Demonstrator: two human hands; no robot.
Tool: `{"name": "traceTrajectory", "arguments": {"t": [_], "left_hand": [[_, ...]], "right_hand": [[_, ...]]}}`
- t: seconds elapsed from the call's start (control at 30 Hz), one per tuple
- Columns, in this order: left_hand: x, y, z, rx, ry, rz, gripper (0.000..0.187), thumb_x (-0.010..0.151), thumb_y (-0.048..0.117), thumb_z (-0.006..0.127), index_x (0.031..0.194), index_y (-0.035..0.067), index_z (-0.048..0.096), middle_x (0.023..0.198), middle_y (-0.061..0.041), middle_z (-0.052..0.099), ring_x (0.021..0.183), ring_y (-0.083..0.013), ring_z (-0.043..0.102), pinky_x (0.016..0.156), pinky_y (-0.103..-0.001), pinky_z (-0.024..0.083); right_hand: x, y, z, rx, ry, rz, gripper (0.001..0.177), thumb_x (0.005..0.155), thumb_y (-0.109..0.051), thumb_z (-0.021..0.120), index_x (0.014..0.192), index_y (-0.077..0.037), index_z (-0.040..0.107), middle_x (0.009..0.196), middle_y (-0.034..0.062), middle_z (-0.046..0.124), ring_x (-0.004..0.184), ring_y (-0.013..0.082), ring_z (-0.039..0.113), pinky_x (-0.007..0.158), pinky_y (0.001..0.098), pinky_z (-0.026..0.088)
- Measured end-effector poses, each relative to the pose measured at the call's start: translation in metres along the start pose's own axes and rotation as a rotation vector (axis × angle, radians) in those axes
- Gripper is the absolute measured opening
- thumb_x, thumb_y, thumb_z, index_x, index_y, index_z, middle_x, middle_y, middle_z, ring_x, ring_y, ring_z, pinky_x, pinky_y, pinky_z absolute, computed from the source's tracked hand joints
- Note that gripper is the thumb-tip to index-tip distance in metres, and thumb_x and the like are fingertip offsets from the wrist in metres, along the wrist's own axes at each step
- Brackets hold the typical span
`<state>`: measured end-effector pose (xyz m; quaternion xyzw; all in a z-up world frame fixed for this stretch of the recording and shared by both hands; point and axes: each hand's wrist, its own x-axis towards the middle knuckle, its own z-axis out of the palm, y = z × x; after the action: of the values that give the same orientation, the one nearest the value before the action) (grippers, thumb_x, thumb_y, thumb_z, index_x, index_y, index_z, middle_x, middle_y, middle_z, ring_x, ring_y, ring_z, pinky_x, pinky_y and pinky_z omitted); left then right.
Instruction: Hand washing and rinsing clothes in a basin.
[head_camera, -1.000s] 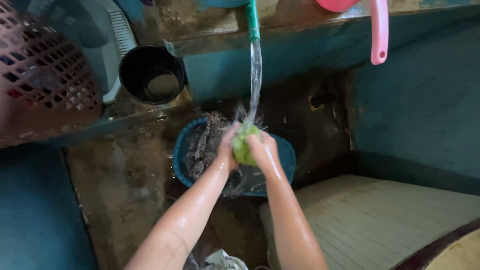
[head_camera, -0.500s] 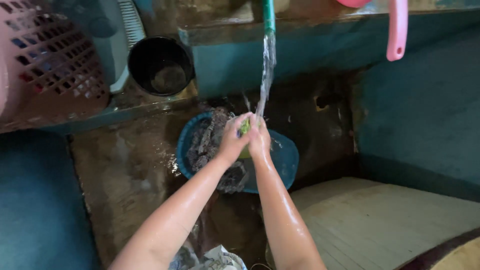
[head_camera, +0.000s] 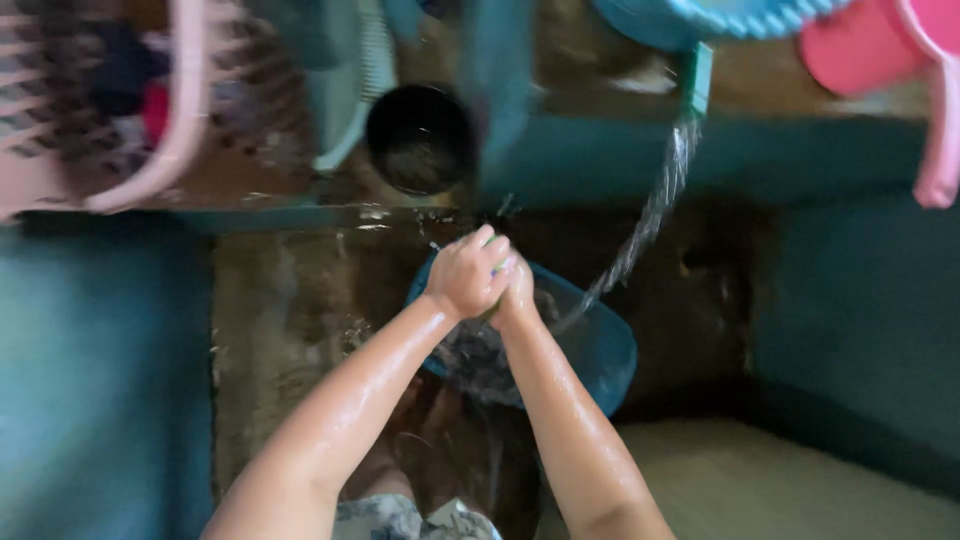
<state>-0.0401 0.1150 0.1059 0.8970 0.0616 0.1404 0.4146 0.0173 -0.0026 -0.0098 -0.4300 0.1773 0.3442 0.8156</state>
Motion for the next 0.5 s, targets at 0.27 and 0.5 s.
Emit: {"name": "traceTrajectory", "arguments": {"t": [0.27, 0.5], "left_hand": [[-0.02, -0.063, -0.21, 0.019, 0.804, -0.003, 0.016, 0.104, 0.016, 0.068, 0.107, 0.005, 0.056, 0.104, -0.015, 0.06, 0.099, -0.0336, 0.06, 0.092, -0.044, 0.049], [0.003, -0.257, -0.32, -0.436, 0.888, -0.057, 0.073, 0.12, 0.049, 0.05, 0.165, 0.007, 0.011, 0.171, -0.016, 0.016, 0.159, -0.0261, 0.023, 0.133, -0.042, 0.024]], "right_hand": [[-0.027, 0.026, 0.275, -0.321, -0.508, -0.034, 0.05, 0.106, -0.043, 0.055, 0.139, -0.006, 0.05, 0.133, 0.0091, 0.055, 0.122, 0.0224, 0.053, 0.104, 0.0404, 0.045], [0.009, 0.067, 0.396, -0.401, -0.956, -0.25, 0.085, 0.11, -0.057, 0.05, 0.171, -0.02, 0.003, 0.179, 0.0063, 0.006, 0.169, 0.0302, 0.01, 0.136, 0.051, 0.016]]}}
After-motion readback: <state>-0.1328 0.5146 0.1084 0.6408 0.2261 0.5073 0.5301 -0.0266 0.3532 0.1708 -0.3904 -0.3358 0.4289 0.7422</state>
